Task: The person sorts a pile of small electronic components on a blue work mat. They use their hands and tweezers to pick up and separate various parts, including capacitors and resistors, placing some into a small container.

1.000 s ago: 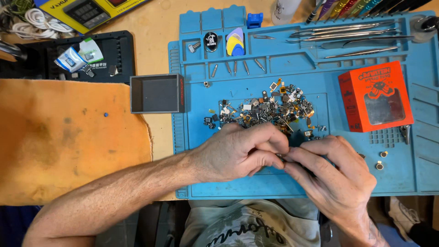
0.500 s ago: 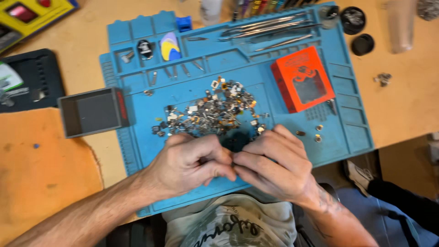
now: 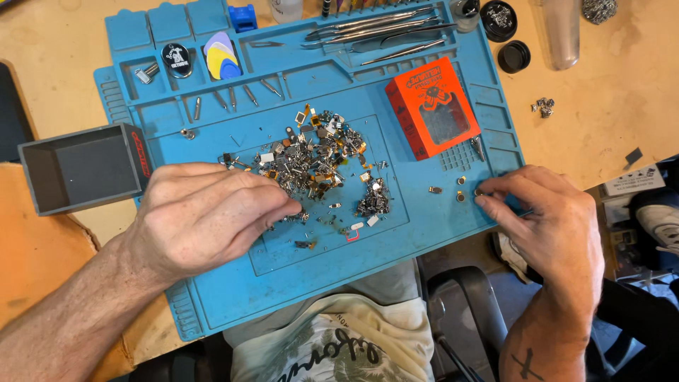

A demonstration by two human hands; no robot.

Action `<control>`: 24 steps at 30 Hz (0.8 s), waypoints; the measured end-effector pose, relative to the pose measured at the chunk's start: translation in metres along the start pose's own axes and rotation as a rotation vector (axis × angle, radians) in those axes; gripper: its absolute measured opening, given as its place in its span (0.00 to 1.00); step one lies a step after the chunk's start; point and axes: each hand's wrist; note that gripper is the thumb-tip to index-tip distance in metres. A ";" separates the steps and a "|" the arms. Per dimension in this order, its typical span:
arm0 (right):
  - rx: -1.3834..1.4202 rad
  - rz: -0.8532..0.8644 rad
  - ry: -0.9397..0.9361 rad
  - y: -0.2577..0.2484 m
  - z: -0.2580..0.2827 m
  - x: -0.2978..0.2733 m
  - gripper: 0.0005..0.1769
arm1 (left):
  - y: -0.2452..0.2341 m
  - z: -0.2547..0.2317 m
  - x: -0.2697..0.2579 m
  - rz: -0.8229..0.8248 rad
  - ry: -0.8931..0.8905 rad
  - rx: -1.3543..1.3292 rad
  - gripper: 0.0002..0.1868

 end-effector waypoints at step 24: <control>0.137 -0.149 -0.360 0.059 0.098 0.009 0.25 | 0.016 0.018 -0.005 0.285 -0.187 0.329 0.19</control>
Point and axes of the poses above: each hand's wrist, its own x-axis towards the middle knuckle, its own y-axis out of the palm, z = x × y, and after that the axes turned 12 degrees about -x, right-handed
